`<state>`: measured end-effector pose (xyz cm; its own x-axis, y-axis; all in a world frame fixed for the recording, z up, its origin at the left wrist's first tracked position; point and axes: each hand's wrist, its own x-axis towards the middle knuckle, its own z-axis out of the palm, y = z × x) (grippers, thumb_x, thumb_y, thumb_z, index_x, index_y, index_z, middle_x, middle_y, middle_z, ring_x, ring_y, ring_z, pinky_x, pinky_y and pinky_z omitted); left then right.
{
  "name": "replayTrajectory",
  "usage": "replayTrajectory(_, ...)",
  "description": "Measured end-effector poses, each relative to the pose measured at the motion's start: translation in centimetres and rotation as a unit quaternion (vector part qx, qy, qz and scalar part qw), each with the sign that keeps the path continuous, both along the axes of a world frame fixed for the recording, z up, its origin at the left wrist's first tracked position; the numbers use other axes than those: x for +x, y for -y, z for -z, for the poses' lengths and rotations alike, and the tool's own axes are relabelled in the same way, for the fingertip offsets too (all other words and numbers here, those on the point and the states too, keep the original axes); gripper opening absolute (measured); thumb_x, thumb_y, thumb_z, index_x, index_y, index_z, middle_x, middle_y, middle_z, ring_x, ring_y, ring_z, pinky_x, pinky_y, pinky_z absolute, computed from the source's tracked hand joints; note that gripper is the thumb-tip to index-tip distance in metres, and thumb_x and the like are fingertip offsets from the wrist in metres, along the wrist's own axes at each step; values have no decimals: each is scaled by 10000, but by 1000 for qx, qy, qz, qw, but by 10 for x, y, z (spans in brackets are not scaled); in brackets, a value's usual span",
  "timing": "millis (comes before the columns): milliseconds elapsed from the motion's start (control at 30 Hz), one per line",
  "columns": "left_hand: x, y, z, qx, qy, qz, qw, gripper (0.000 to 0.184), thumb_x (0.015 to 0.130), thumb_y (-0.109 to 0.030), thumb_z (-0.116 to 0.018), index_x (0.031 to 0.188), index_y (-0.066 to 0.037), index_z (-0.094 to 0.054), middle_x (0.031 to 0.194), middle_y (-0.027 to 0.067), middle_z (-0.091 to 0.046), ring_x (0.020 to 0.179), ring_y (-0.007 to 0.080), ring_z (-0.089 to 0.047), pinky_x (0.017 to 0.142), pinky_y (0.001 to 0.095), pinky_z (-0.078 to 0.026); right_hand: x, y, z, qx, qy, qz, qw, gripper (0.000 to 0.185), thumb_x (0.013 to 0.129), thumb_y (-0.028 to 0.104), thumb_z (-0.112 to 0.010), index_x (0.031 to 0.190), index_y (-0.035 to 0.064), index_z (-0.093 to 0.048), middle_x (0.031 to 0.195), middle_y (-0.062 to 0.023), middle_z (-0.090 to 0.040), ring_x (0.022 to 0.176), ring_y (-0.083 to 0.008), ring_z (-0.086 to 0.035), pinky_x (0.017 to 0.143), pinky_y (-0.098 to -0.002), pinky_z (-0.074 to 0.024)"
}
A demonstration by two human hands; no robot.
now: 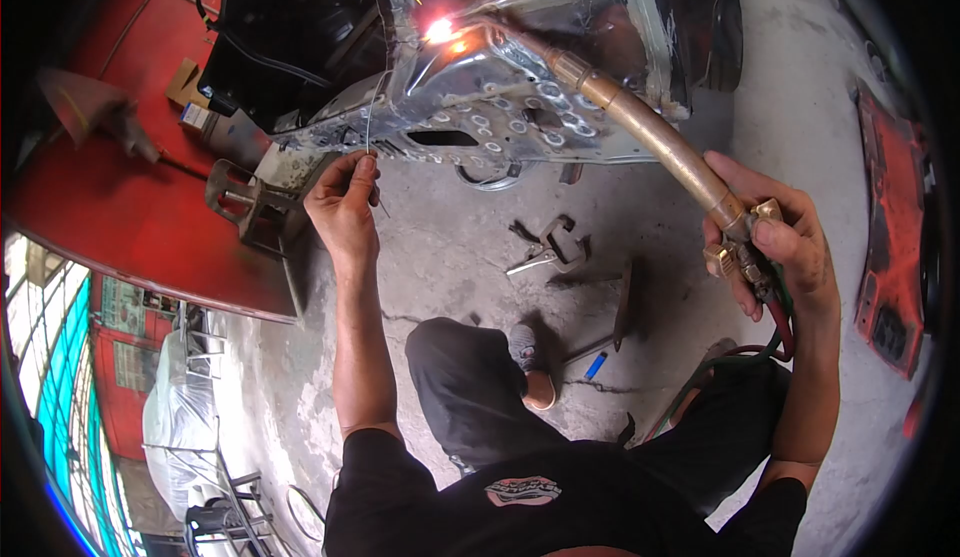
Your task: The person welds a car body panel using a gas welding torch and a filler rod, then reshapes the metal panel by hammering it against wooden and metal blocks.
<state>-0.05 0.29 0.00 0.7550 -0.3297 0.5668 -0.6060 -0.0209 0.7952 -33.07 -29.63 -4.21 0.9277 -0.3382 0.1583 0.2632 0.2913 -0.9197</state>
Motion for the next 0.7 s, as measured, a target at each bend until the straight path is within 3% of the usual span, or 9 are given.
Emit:
replayTrajectory(267,-3,5,-1,-17,5,3,1000,168,928,-88,-712,1009,59,-722,792,36,-660,616,59,-515,545,198,-388,0,-1,1,1,2,-1,1000,758,840,336,-662,1437,-80,-453,885,-150,-634,441,-163,-583,354,-262,-472)
replayTrajectory(700,0,2,0,-4,0,7,1000,175,929,-70,-703,1033,70,-704,865,66,-691,659,77,-539,558,221,-407,0,-1,-1,2,-1,1,1000,762,837,340,-664,1438,-78,-452,891,-150,-635,443,-166,-583,350,-266,-468)
